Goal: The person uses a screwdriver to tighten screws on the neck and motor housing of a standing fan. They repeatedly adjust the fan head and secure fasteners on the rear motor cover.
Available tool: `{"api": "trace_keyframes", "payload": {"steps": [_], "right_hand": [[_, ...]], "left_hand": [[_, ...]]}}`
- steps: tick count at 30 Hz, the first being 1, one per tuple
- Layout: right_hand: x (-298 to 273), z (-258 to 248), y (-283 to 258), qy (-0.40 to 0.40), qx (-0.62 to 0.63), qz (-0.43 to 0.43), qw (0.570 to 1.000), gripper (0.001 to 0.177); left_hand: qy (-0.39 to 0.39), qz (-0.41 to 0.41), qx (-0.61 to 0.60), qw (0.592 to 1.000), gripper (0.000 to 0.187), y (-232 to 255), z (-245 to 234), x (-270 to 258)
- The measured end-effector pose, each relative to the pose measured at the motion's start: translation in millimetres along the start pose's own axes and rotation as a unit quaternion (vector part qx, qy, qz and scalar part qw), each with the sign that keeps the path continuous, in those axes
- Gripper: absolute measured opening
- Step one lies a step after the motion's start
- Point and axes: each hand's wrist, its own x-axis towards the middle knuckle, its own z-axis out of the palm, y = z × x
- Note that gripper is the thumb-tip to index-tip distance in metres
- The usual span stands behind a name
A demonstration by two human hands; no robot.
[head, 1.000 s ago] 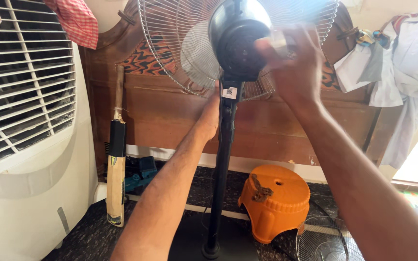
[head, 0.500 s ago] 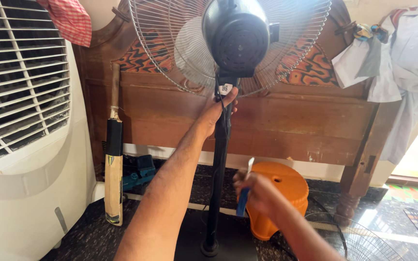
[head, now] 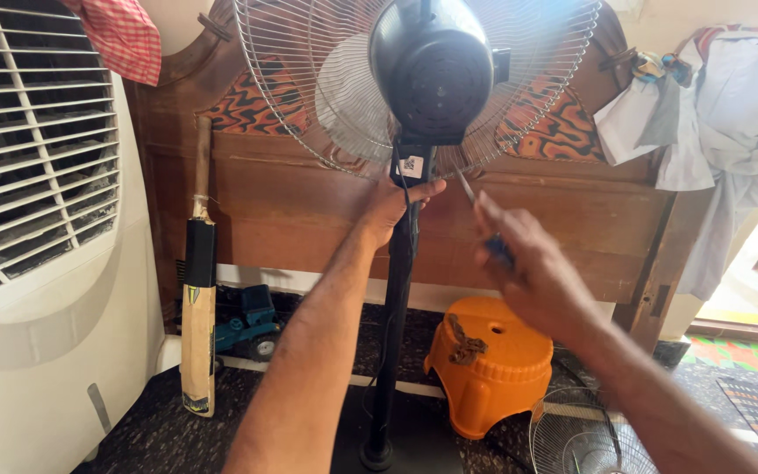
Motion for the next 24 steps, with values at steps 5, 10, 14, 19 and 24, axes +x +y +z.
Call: {"api": "trace_keyframes", "payload": {"steps": [5, 10, 14, 19, 24], "right_hand": [[48.6, -32.0, -27.2, -0.018, -0.045, 0.11, 0.993, 0.043], [65.1, -36.9, -49.0, -0.005, -0.171, 0.066, 0.983, 0.042], [65.0, -38.0, -51.7, 0.006, -0.267, 0.058, 0.962, 0.025], [63.0, -30.3, -55.1, 0.024, -0.347, -0.004, 0.938, 0.014], [67.0, -33.0, -61.3, 0.024, -0.341, 0.021, 0.939, 0.02]], "left_hand": [[-0.003, -0.001, -0.001, 1.0, 0.04, -13.5, -4.3, 5.0], [0.044, -0.031, -0.003, 0.999, 0.043, -15.4, -3.1, 6.1], [0.048, -0.028, -0.009, 0.998, 0.053, -15.3, -1.9, 6.3], [0.029, -0.012, 0.004, 0.999, 0.047, -16.4, -2.0, 7.1], [0.033, -0.028, 0.018, 0.999, 0.052, -14.9, -1.8, 6.2]]}}
